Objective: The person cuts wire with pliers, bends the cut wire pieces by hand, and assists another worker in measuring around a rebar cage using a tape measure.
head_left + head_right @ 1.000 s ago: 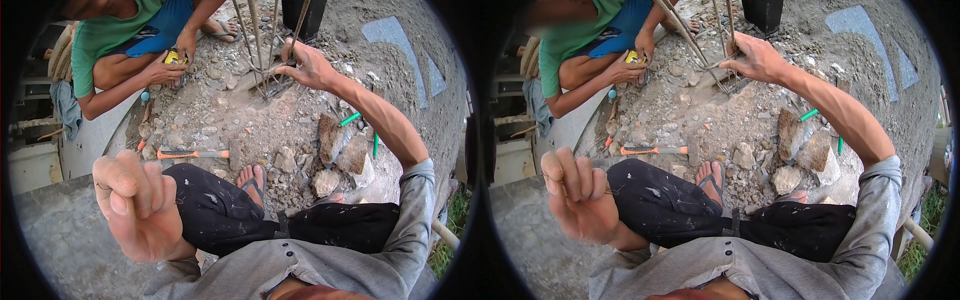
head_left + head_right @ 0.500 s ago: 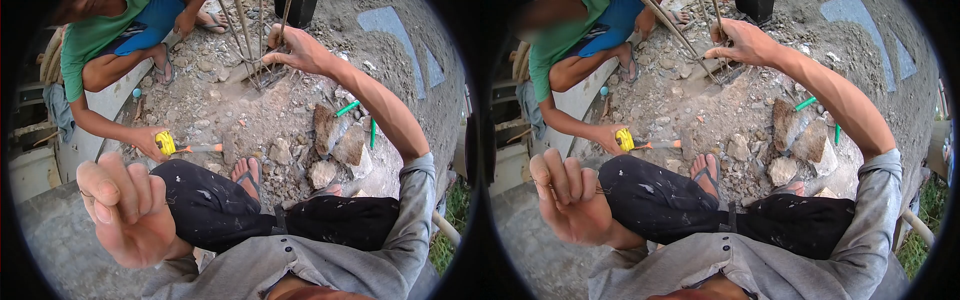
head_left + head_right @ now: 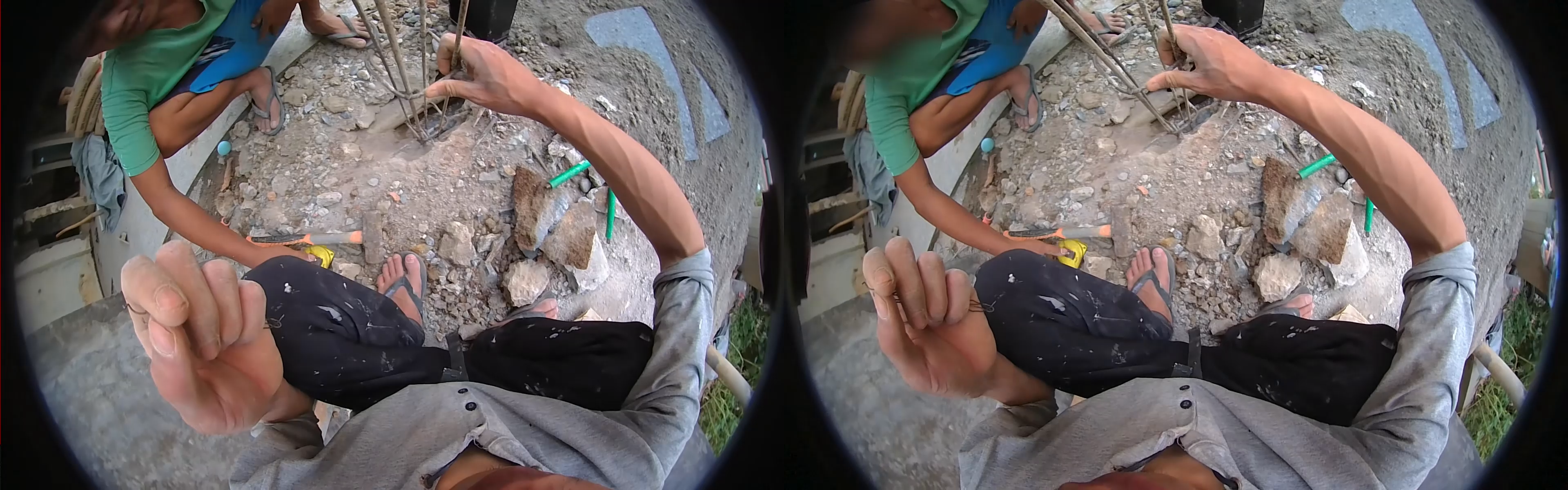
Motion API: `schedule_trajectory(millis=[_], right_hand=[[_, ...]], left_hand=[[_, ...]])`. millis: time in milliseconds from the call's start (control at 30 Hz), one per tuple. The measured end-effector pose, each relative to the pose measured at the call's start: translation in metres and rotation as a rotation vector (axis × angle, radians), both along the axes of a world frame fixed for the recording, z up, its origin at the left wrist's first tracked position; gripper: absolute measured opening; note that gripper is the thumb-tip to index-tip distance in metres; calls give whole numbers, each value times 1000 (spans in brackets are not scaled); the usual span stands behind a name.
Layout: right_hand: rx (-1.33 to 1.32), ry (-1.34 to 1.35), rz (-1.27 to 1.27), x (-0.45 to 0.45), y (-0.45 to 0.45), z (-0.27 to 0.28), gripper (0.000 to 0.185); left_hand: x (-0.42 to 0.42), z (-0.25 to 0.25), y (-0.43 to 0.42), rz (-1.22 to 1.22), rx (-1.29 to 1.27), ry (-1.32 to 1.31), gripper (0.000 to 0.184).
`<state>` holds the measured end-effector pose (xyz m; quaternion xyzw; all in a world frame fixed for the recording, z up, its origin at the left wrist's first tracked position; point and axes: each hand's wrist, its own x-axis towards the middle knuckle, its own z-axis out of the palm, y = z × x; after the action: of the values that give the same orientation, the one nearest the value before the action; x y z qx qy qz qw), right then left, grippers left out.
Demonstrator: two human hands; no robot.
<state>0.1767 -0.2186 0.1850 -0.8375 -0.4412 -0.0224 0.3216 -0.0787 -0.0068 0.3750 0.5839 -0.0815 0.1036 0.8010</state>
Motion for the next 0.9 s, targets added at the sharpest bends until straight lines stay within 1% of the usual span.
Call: schedule_trajectory(millis=[100,200,333,400,500,900], right_hand=[[-17,21,-8,-3,-1,2,55],[53,-14,17,-3,-1,-2,54],[47,38,25,-4,0,0,52],[33,93,16,-4,0,1,56],[60,58,20,-4,0,0,53],[63,75,24,-6,0,-1,51]], left_hand=[[0,0,0,8,8,0,12],[0,1,2,-4,6,-1,13],[-1,1,2,27,-11,8,14],[-1,1,3,33,-17,6,15],[-1,1,4,37,-12,3,15],[-4,0,8,37,-16,-1,13]])
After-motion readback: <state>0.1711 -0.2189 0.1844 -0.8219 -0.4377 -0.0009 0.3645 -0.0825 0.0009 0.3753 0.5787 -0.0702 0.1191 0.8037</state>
